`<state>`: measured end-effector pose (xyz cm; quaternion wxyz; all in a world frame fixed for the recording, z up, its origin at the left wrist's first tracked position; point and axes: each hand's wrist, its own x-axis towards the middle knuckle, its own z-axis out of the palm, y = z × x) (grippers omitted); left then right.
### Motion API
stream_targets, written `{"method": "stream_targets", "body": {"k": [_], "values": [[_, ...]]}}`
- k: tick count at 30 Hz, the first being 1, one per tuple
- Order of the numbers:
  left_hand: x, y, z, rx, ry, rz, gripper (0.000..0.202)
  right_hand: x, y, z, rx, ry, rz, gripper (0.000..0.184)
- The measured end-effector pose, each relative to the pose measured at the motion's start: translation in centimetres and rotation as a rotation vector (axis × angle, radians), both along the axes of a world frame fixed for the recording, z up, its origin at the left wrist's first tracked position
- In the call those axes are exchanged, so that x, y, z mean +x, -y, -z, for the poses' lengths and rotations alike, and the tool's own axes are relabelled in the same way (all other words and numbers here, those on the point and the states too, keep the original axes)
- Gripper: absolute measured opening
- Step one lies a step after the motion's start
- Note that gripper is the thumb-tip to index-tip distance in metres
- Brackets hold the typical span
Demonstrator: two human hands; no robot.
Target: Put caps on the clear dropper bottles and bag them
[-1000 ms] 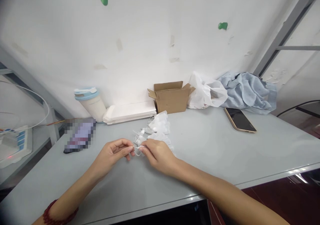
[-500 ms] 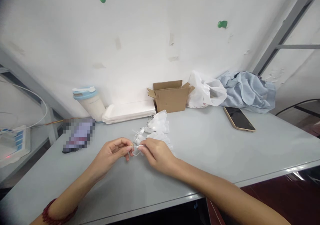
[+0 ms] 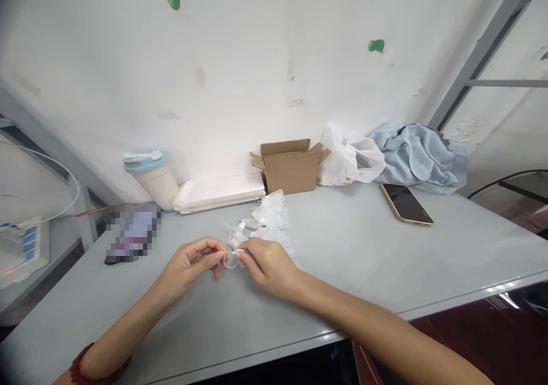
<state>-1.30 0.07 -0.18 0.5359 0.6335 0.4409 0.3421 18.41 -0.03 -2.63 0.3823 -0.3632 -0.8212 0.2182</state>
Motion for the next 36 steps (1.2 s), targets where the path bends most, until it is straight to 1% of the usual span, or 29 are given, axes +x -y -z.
{"method": "stream_targets", "body": {"k": [11,18,24,31,36], "values": [[-0.1,0.0,0.1,0.022,0.007,0.022,0.017,0.0,0.2,0.0,-0.005,0.006,0.014,0.026],[0.0,0.1,0.5,0.102,-0.079,-0.003,0.016,0.0,-0.1,0.2,0.040,0.058,0.021,0.027],[0.2,0.2,0.5,0.138,-0.150,-0.006,0.017,0.0,-0.2,0.8,0.058,0.076,0.007,0.028],[0.6,0.2,0.3,0.124,-0.066,-0.037,0.016,-0.4,0.0,1.0,0.058,-0.013,0.027,0.026],[1.0,0.5,0.2,0.121,-0.032,-0.089,0.016,-0.5,0.0,0.9,0.083,-0.037,0.045,0.027]]}}
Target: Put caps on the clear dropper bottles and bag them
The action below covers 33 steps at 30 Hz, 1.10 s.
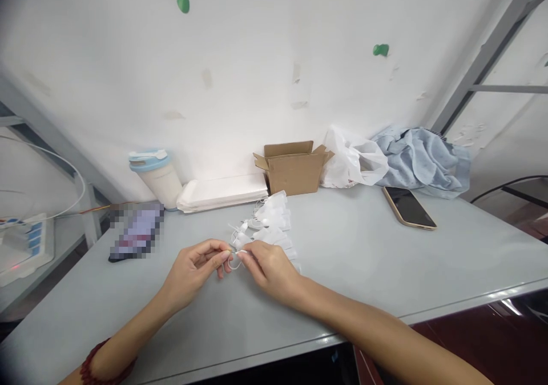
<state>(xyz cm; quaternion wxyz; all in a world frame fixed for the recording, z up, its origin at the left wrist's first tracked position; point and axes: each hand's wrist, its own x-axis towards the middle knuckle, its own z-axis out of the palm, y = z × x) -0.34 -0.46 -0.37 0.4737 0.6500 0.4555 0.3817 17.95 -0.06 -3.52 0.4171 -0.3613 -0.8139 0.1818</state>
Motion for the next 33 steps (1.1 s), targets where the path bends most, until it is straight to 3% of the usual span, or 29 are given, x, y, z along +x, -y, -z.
{"method": "stream_targets", "body": {"k": [18,33], "values": [[0.6,0.7,1.5,0.151,-0.049,0.006,0.015,0.2,0.1,0.3,-0.044,0.039,-0.065,0.027],[0.2,0.4,0.5,0.154,-0.055,-0.075,0.017,0.5,-0.4,-0.4,0.069,0.063,-0.024,0.023]]}}
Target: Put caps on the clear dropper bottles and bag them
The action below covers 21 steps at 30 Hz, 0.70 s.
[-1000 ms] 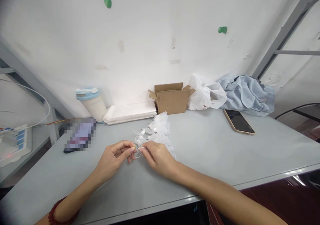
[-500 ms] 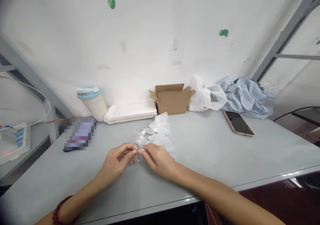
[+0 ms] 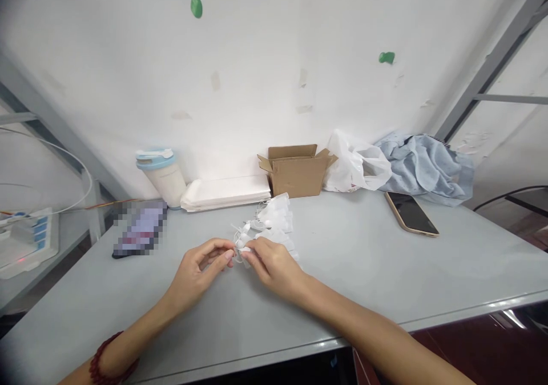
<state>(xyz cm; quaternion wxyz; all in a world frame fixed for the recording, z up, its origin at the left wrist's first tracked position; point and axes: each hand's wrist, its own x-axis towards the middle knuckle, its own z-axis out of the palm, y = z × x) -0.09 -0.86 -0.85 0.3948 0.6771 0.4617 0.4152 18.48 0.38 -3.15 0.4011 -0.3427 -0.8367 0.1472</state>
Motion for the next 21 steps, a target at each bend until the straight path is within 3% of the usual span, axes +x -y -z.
{"method": "stream_targets", "body": {"k": [11,21], "values": [[0.1,0.2,0.3,-0.216,0.032,0.001,0.019,-0.3,0.3,1.2,0.040,0.101,-0.020,0.030],[-0.1,-0.6,0.0,-0.277,0.063,0.075,0.018,-0.5,0.4,1.0,0.026,0.088,-0.036,0.023]]}}
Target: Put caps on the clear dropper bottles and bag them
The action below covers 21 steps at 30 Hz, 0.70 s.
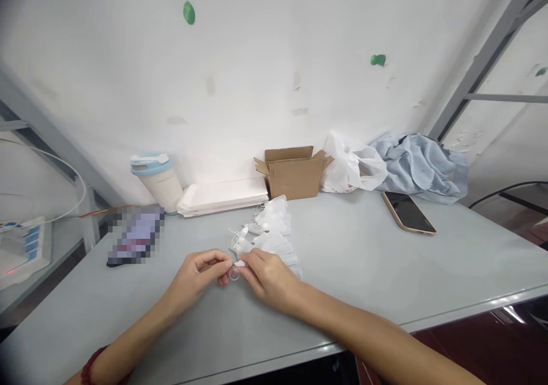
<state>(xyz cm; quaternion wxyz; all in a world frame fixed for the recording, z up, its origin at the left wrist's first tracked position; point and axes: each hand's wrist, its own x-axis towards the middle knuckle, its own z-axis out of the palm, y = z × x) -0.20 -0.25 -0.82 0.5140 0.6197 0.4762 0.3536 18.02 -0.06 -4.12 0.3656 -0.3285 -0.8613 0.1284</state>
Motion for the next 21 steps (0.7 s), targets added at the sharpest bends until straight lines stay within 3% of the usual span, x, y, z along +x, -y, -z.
{"method": "stream_targets", "body": {"k": [4,8,12,17,21], "values": [[-1.3,-1.4,-0.7,0.008,0.047,-0.044,0.017,-0.1,-0.2,-0.4,0.051,-0.051,0.030,0.020],[-3.8,-3.6,-0.7,0.039,0.155,-0.269,0.017,0.3,-0.6,-1.0,0.128,0.068,0.092,0.028],[-6.2,-5.6,-0.1,-0.040,0.217,-0.488,0.018,0.5,-0.8,-1.2,0.172,0.262,0.126,0.028],[-7.4,-7.0,1.3,-0.076,0.187,-0.541,0.022,0.5,-0.8,-0.8,0.191,0.409,0.155,0.031],[-7.4,-7.5,2.2,0.006,0.094,-0.712,0.026,0.6,-0.9,-0.5,0.187,0.439,0.167,0.030]]}}
